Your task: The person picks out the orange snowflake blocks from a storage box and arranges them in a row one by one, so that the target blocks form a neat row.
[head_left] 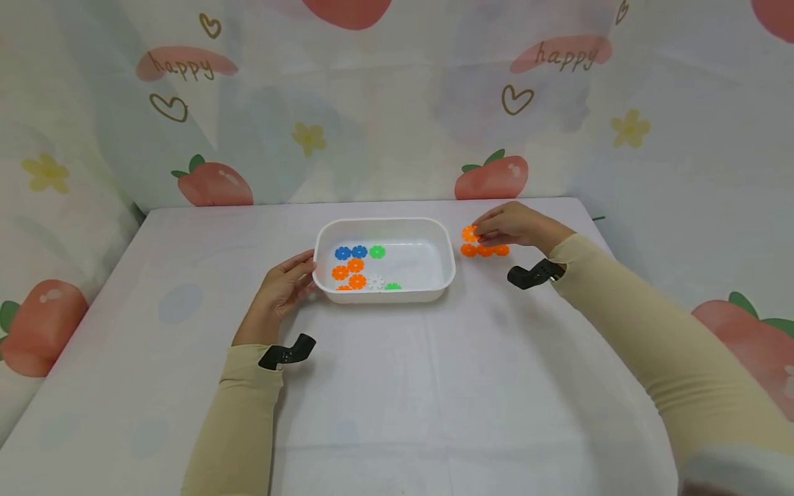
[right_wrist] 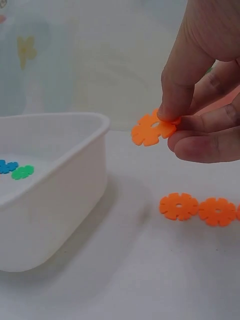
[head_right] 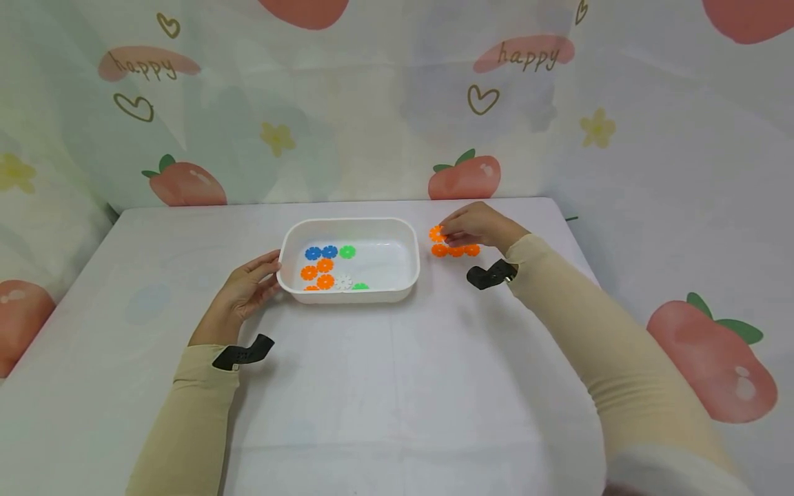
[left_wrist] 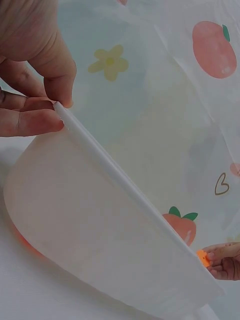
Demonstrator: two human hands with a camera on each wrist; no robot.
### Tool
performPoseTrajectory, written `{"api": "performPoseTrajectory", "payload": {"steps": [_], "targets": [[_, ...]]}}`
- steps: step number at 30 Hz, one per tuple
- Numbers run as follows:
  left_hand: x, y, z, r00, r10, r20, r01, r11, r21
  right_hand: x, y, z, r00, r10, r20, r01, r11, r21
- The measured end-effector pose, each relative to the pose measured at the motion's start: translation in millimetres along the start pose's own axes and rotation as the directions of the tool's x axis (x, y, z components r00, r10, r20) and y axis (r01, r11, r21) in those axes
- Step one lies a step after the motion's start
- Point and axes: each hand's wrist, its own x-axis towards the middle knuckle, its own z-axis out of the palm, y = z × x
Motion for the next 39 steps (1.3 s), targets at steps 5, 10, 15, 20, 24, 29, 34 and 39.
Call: {"api": "performPoseTrajectory", "payload": {"steps": [5,10,15,20,24,29,34,39], "targets": [[0.6,-0.4,-0.2,1.0,-0.001,-0.001,0.001,1.0,-0.007,-0.1,8,-10,1.0,0.029,-0.01,-0.029,1.0,0.002],[1.4,-0.7,-0.6,1.0,-0.002,0.007,0.003,1.0,-0.011,3.2,17,-21,0.998,0.058,-0.033,-0.058,0.998,0.006],[1.4,-0.8,0.6,1.0,-0.004,0.002,0.004,1.0,-0.015,0.6,24,-30,0.995,0.089,-0.053,-0.089,0.996,0.012],[2.1,-1.0,0.3,1.0,0.004,0.005,-0.004,1.0,-0.015,-1.1,32,-38,0.991,0.112,-0.077,-0.109,0.993,0.046],[2.1,-0.5,-0.7,1.0,0.004,0.012,-0.003,1.0,-0.014,-0.3,38,-43,0.988,0.128,-0.085,-0.122,0.99,0.073],[1.8,0.2,-0.5,1.0,0.001,0.015,-0.001,1.0,-0.017,1.8,44,-47,0.983,0.152,-0.099,-0.142,0.985,0.102],[1.0,0.6,0.4,1.0,-0.002,0.013,0.002,1.0,-0.025,4.7,51,-49,0.979,0.18,-0.098,-0.168,0.979,0.115],[-0.5,1.2,-1.4,1.0,0.0,0.023,0.0,1.0,-0.016,5.8,59,-49,0.975,0.199,-0.097,-0.186,0.974,0.128]]}}
